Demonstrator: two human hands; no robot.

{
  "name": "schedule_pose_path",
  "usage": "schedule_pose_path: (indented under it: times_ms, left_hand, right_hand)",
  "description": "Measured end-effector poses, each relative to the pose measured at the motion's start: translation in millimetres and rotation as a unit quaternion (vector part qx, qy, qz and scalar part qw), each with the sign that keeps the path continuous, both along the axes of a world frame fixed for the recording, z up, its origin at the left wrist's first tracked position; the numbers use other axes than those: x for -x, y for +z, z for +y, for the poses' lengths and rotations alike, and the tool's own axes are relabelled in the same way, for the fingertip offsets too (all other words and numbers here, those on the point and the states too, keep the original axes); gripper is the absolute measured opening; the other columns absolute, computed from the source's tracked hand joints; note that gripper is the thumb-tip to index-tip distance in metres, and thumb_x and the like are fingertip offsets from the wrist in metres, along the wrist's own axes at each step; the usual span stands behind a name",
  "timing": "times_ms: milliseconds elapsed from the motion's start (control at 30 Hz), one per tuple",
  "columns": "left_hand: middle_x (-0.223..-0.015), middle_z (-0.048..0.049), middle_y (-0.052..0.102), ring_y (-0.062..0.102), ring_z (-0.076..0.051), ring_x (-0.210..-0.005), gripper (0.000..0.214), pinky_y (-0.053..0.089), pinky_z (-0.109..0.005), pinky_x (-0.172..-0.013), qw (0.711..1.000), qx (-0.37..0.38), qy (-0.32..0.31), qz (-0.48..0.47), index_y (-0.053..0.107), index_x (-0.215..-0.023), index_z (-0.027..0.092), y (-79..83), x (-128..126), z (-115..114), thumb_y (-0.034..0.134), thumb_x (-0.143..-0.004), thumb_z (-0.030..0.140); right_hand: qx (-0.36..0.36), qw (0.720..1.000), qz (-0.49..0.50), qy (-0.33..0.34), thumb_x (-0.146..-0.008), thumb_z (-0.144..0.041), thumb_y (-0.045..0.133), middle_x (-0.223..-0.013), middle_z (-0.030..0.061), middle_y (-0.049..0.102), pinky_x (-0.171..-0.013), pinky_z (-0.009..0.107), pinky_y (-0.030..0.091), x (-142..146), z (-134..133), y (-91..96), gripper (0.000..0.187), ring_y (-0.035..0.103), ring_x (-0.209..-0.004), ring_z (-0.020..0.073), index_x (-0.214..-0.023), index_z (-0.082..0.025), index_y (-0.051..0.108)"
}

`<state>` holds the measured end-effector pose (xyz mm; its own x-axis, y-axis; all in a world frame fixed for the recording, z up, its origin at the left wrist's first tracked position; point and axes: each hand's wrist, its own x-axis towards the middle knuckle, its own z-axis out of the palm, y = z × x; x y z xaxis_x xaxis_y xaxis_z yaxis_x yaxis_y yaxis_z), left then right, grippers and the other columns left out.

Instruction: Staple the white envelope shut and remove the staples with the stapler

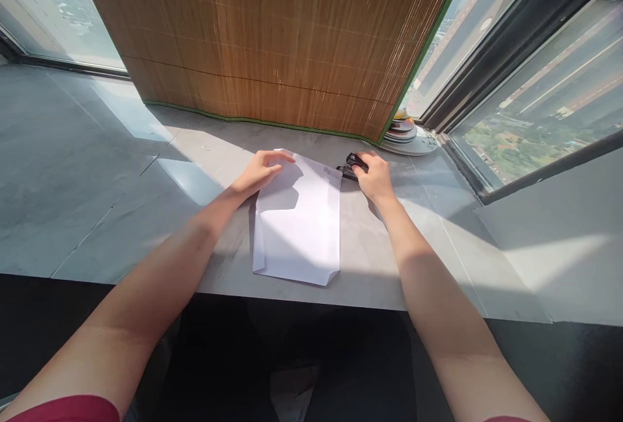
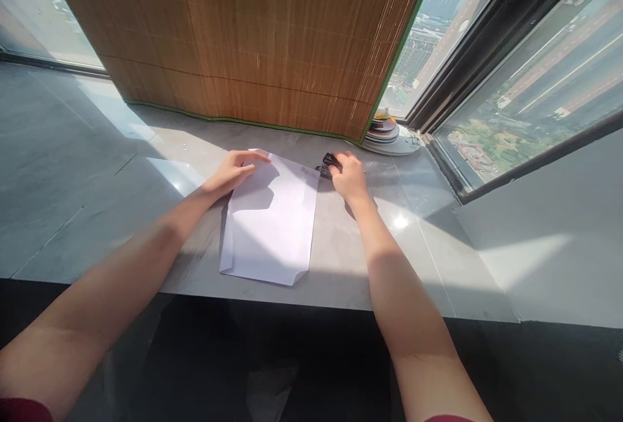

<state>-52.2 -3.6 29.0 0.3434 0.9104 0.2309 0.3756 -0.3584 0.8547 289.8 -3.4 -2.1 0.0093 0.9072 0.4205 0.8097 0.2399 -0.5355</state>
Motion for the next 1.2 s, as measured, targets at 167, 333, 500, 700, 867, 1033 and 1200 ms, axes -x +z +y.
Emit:
schedule_pose_path:
  times_ms: [167, 333, 500, 700, 867, 1033, 1200]
  left_hand:
    - [-0.115, -0.0042, 0.084, 0.074, -0.026, -0.114, 0.029, 0.059, -0.037, -0.105, 0.998, -0.036, 0.040, -0.013, 0.085, -0.097, 0.023, -8.9, 0.1, 9.1, 0.064, -0.077, 0.018]
    - [-0.115, -0.0042, 0.084, 0.075, -0.026, -0.116, 0.030, 0.057, -0.040, -0.113, 0.998, -0.034, 0.055, -0.004, 0.085, -0.097, 0.022, -14.1, 2.2, 14.8, 0.064, -0.076, 0.017]
    - [-0.116, -0.0047, 0.084, 0.075, -0.027, -0.119, 0.029, 0.057, -0.041, -0.114, 0.998, -0.031, 0.059, -0.015, 0.085, -0.095, 0.022, -16.1, 3.6, 18.0, 0.065, -0.075, 0.018]
    - [-0.117, -0.0049, 0.084, 0.074, -0.027, -0.121, 0.028, 0.057, -0.040, -0.114, 0.998, -0.026, 0.050, -0.026, 0.085, -0.097, 0.023, -16.3, 4.5, 17.8, 0.067, -0.076, 0.019]
    - [-0.115, -0.0051, 0.084, 0.074, -0.027, -0.121, 0.027, 0.056, -0.041, -0.115, 0.998, -0.025, 0.041, -0.032, 0.085, -0.097, 0.023, -15.9, 4.1, 17.4, 0.067, -0.076, 0.020]
    - [-0.115, -0.0054, 0.084, 0.074, -0.027, -0.120, 0.028, 0.055, -0.041, -0.115, 0.998, -0.022, 0.041, -0.036, 0.085, -0.097, 0.022, -13.0, 3.0, 14.3, 0.067, -0.076, 0.019]
    - [-0.117, -0.0053, 0.084, 0.074, -0.027, -0.119, 0.027, 0.057, -0.040, -0.113, 0.999, -0.018, 0.037, -0.033, 0.085, -0.097, 0.022, -9.5, 2.0, 10.6, 0.068, -0.076, 0.019]
  right_hand:
    - [0.001, 1.000, 0.004, 0.013, -0.092, -0.032, 0.058, -0.120, 0.0153, 0.075, -0.110, 0.055, 0.054, 0.7, -1.9, 3.0, 0.036, 0.068, -0.116, 0.0360, -0.118, -0.022, 0.079]
    - [0.008, 0.998, -0.022, 0.053, -0.096, -0.036, 0.057, -0.116, 0.0141, 0.076, -0.102, 0.051, 0.056, 4.4, -6.6, 5.3, 0.036, 0.069, -0.110, 0.0347, -0.120, -0.022, 0.079]
    - [-0.011, 0.997, -0.031, 0.076, -0.100, -0.040, 0.057, -0.116, 0.0138, 0.078, -0.100, 0.049, 0.056, 9.2, -11.0, 9.8, 0.036, 0.070, -0.108, 0.0344, -0.121, -0.021, 0.079]
    - [-0.039, 0.991, -0.044, 0.122, -0.103, -0.035, 0.052, -0.108, 0.0118, 0.078, -0.095, 0.045, 0.054, 13.6, -10.6, 10.2, 0.035, 0.071, -0.101, 0.0316, -0.120, -0.022, 0.080]
    - [-0.047, 0.991, -0.063, 0.109, -0.106, -0.036, 0.048, -0.100, 0.0119, 0.074, -0.088, 0.044, 0.053, 16.3, -7.9, 7.0, 0.036, 0.068, -0.097, 0.0316, -0.118, -0.023, 0.079]
    - [-0.044, 0.991, -0.083, 0.091, -0.108, -0.038, 0.047, -0.101, 0.0124, 0.074, -0.089, 0.043, 0.052, 19.2, -7.2, 6.6, 0.035, 0.067, -0.100, 0.0327, -0.116, -0.024, 0.078]
    - [-0.028, 0.991, -0.103, 0.080, -0.107, -0.033, 0.049, -0.106, 0.0126, 0.075, -0.093, 0.045, 0.051, 21.1, -8.5, 6.0, 0.033, 0.068, -0.106, 0.0336, -0.120, -0.024, 0.078]
